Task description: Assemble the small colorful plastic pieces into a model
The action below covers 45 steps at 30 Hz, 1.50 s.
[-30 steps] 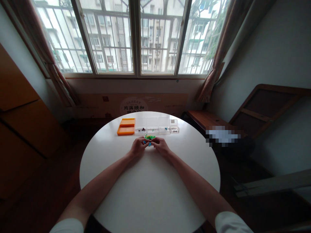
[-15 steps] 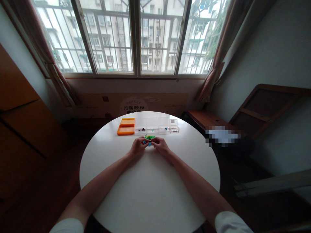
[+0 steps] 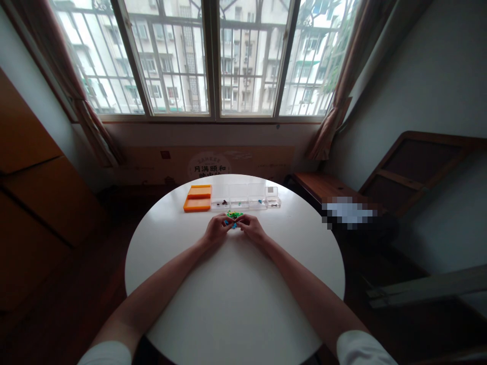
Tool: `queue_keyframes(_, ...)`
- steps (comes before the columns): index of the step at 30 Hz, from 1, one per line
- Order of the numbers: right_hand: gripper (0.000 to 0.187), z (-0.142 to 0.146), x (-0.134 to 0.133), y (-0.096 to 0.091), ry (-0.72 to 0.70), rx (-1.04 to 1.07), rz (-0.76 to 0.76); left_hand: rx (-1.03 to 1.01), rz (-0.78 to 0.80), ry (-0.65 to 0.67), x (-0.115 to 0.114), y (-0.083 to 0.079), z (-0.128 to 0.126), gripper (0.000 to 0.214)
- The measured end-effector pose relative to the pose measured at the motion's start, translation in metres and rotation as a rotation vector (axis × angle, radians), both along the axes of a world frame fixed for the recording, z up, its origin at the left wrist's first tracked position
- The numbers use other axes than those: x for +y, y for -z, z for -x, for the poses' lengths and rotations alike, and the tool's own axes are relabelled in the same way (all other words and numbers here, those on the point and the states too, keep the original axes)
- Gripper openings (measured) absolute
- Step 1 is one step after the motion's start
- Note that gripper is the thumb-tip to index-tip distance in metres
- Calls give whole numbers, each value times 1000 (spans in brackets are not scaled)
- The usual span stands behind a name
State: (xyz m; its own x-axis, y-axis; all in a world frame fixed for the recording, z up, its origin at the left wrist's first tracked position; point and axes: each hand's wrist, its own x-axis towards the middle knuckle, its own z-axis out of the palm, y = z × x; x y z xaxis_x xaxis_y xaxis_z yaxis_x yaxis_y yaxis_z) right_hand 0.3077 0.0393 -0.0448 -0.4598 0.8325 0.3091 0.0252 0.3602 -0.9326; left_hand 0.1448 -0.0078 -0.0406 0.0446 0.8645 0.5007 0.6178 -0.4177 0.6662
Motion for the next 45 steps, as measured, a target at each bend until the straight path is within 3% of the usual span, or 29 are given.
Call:
queue_keyframes(21,19,0,-3,-4,-3,-12,0,-9,3,20,1,1,0,13)
queue_keyframes(45,28,0,0,0,13,-61,-20,16,-25,55,2,2,2,17)
